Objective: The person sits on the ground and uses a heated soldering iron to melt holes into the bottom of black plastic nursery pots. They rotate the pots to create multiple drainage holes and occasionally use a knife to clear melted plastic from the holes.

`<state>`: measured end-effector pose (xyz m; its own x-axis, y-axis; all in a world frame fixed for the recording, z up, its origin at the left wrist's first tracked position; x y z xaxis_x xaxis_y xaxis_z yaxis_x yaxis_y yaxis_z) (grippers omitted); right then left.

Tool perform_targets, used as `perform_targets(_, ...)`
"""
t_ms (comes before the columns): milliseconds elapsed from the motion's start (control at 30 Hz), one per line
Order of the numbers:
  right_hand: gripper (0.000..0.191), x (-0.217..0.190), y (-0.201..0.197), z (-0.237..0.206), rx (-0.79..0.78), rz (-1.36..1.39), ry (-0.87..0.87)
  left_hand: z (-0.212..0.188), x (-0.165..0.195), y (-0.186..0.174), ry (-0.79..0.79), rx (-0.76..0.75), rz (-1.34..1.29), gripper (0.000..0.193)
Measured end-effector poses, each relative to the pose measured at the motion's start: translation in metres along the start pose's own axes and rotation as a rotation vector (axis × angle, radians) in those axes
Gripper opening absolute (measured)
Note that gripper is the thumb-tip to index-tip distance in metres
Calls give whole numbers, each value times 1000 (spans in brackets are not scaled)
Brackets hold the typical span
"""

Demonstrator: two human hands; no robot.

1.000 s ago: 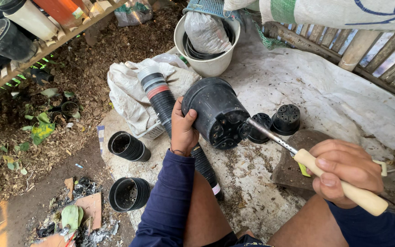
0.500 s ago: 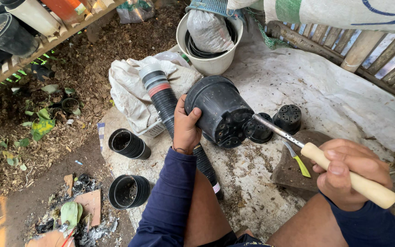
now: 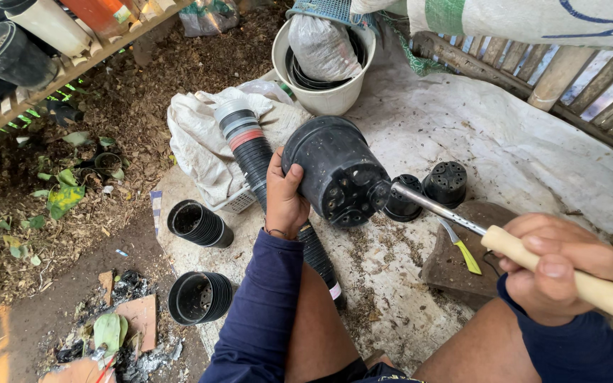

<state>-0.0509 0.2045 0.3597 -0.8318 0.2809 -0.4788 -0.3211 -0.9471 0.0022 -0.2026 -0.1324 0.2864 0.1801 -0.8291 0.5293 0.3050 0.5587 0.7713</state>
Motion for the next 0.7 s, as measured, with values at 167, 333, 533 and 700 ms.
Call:
perform_targets(167,14,-5,-2,6,-176,-11,-119,1,1,-2,5,13,-18,44)
perform_targets(333,19,-11,0,14,-217,-4,-118,2,3,-4,25,5,-11,43)
perform_targets(533,16,-21,7,23,-273,-63,-309,2,3,-3,27,-5,-2,39)
perform_targets(700,12,-23,10,20,-282,-99,-278,-1,1,-1,21,7,14,40)
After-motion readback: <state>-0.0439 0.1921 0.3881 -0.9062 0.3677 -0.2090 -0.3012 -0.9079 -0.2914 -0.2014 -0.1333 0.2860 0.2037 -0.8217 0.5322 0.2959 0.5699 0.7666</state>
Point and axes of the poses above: each hand's wrist, its own z-axis towards the middle knuckle, its own y-axis out of the palm, x = y × z, the point moved 4 cm from there along z, towards the middle knuckle, and after that the axes turned 10 degrees about -z, right-handed, at the moved point
